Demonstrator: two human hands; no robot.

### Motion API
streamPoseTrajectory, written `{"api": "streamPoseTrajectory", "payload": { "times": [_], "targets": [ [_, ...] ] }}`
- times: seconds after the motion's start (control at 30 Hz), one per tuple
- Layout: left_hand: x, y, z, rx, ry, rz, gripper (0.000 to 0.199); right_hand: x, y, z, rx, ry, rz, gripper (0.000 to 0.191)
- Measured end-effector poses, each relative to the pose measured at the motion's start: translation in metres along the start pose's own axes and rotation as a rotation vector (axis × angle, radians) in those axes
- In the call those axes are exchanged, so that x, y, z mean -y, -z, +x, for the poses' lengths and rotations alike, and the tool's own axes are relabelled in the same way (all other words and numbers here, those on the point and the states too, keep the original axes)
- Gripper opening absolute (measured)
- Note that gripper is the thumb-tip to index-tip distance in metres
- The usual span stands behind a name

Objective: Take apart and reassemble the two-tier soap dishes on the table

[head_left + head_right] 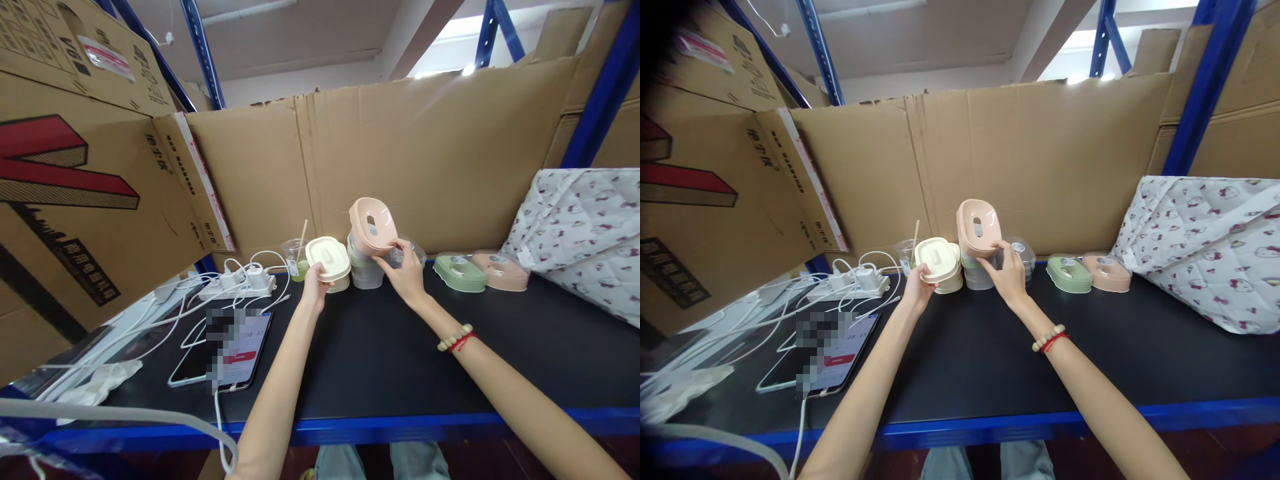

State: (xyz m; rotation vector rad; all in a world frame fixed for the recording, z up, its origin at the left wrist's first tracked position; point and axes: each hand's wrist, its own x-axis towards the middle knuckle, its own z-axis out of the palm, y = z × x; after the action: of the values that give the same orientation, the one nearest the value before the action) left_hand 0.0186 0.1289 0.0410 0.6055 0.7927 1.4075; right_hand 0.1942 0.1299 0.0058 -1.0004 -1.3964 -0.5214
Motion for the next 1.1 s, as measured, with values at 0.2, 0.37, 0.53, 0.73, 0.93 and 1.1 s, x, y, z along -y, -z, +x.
{"api": "streamPoseTrajectory", "payload": {
  "times": [0.2, 0.37, 0.53, 0.73, 0.93, 1.1],
  "targets": [
    [0.006, -0.005, -0.009, 0.159, -0.004, 0.050, 0.021, 0.025, 0.008, -0.006, 0.075, 0.255, -0.012, 0.030],
    [0.008, -0.006, -0.011, 0.188, -0.007, 0.108, 0.044, 0.037, 0.011, -0.010, 0.200, 0.283, 0.022, 0.031],
    [0.009, -0.005, -0.008, 0.142, -0.045, 0.106, 0.037, 0.036, 0.012, -0.012, 0.259, 0.232, 0.048, 0.028],
    [0.010, -0.007, -0.010, 0.132, -0.063, 0.046, 0.035, 0.039, 0.017, -0.011, 0.368, 0.133, 0.110, 0.024],
    [0.011, -0.007, -0.008, 0.104, -0.160, -0.041, 0.026, 0.047, 0.014, -0.014, 0.318, -0.049, 0.294, 0.039],
    [0.014, -0.006, -0.007, 0.154, -0.124, -0.003, 0.018, 0.054, 0.007, -0.018, 0.293, -0.504, 0.620, 0.060]
  ]
}}
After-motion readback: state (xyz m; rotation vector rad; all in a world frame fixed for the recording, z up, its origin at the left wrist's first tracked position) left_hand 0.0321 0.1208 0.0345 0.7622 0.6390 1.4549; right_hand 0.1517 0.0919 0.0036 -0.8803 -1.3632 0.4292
